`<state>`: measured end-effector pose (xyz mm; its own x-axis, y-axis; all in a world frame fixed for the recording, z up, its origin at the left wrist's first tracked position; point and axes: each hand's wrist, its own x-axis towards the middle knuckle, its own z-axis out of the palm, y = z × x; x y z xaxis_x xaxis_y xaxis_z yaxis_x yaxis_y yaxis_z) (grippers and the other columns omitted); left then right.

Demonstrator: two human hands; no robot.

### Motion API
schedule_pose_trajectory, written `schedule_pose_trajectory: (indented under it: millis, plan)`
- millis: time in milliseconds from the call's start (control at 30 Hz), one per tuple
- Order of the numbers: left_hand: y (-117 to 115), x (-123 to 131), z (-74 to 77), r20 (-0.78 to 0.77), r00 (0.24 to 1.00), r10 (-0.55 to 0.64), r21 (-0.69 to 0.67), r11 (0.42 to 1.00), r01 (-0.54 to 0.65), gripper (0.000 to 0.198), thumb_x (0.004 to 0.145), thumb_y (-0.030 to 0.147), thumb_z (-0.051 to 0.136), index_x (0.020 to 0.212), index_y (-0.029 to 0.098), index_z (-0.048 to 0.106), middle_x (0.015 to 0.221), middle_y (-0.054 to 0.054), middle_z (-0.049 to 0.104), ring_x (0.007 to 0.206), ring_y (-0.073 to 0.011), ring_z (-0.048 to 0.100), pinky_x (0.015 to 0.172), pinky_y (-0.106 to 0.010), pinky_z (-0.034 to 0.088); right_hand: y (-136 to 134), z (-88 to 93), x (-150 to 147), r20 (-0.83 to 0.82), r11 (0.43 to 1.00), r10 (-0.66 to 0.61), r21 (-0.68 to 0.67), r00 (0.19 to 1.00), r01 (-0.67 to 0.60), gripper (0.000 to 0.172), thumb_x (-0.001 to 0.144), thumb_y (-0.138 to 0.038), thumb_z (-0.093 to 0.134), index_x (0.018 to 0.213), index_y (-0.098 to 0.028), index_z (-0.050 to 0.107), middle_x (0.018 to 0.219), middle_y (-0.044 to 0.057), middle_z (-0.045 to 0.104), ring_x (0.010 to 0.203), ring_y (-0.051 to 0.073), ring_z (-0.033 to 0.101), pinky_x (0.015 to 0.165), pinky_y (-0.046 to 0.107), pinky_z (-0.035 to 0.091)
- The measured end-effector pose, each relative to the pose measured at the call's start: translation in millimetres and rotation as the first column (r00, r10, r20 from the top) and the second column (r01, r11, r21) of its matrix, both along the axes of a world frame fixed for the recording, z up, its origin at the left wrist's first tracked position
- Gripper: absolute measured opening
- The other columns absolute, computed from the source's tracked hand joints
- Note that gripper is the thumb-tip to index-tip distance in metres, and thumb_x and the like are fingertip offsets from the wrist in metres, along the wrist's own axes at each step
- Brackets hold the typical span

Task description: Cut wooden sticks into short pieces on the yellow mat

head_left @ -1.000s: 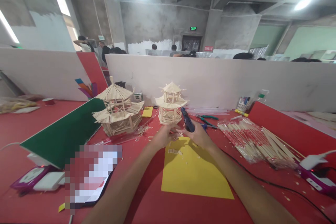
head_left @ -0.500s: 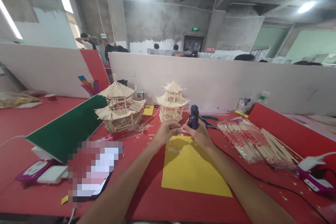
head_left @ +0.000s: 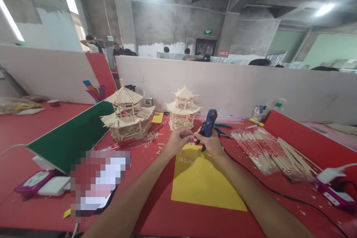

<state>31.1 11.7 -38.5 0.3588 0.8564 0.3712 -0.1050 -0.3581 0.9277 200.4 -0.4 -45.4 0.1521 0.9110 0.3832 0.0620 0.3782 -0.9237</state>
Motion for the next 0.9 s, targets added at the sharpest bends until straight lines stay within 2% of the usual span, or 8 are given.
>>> schedule_pose_trajectory:
  millis: [167, 300, 400, 600, 800, 900]
  plan:
    - [-1.2, -1.4, 0.8, -0.016, 1.000, 0.007, 0.092, 0.996, -0.006, 0.025, 0.075, 0.029, 0.077, 0.094, 0.014, 0.075, 0.093, -0.009, 0.077, 0.085, -0.0203, 0.072, 0.079, -0.029, 0.056, -2.4, 6.8, -1.2, -0.190, 0.997, 0.068, -0.031, 0.979, -0.076, 0.037, 0.060, -0.039, 0.086, 0.080, -0.019, 0.064, 0.069, 0.000, 0.066, 0.061, 0.019, 0.064, 0.060, 0.033, 0.057]
    - [-1.5, -4.4, -0.3, -0.045, 0.998, 0.046, 0.181, 0.983, -0.037, 0.023, 0.077, 0.030, 0.075, 0.095, 0.016, 0.079, 0.093, -0.009, 0.077, 0.086, -0.0206, 0.071, 0.080, -0.029, 0.057, -6.5, 9.8, -3.2, -0.303, 0.979, 0.158, -0.073, 0.940, -0.188, 0.040, 0.058, -0.038, 0.088, 0.082, -0.018, 0.063, 0.069, 0.000, 0.066, 0.061, 0.018, 0.064, 0.065, 0.034, 0.057]
    - [-0.4, -6.6, -1.6, -0.041, 0.998, 0.037, 0.176, 0.984, -0.029, 0.026, 0.078, 0.034, 0.075, 0.096, 0.016, 0.079, 0.091, -0.009, 0.077, 0.084, -0.0212, 0.071, 0.077, -0.030, 0.057, -8.5, 9.8, -3.8, -0.336, 0.971, 0.191, -0.073, 0.922, -0.227, 0.040, 0.057, -0.036, 0.089, 0.082, -0.018, 0.063, 0.069, 0.000, 0.066, 0.062, 0.016, 0.063, 0.065, 0.031, 0.056]
    - [0.9, -9.4, -1.4, -0.105, 0.994, 0.043, 0.233, 0.972, -0.018, 0.028, 0.077, 0.035, 0.076, 0.097, 0.017, 0.079, 0.087, -0.009, 0.077, 0.079, -0.0199, 0.071, 0.074, -0.028, 0.057, -11.3, 10.8, -1.7, -0.349, 0.925, 0.265, -0.172, 0.899, -0.340, 0.040, 0.058, -0.036, 0.089, 0.084, -0.018, 0.065, 0.070, 0.001, 0.068, 0.065, 0.017, 0.064, 0.069, 0.033, 0.057]
    - [-1.4, -8.6, 0.0, -0.085, 0.996, -0.033, 0.245, 0.968, 0.053, 0.027, 0.085, 0.034, 0.067, 0.105, 0.018, 0.077, 0.093, -0.008, 0.077, 0.082, -0.0192, 0.071, 0.076, -0.029, 0.058, -10.2, 10.7, 0.3, -0.415, 0.926, 0.264, -0.142, 0.870, -0.349, 0.035, 0.062, -0.032, 0.088, 0.086, -0.019, 0.065, 0.067, -0.001, 0.067, 0.061, 0.015, 0.063, 0.067, 0.030, 0.056]
    - [-1.2, -9.1, -0.4, -0.110, 0.994, -0.009, 0.305, 0.952, 0.042, 0.026, 0.088, 0.034, 0.065, 0.105, 0.019, 0.077, 0.095, -0.008, 0.077, 0.083, -0.0192, 0.070, 0.076, -0.028, 0.056, -8.1, 7.7, 1.8, -0.430, 0.925, 0.264, -0.142, 0.863, -0.353, 0.037, 0.061, -0.031, 0.089, 0.087, -0.020, 0.065, 0.068, -0.002, 0.067, 0.061, 0.015, 0.063, 0.066, 0.031, 0.056]
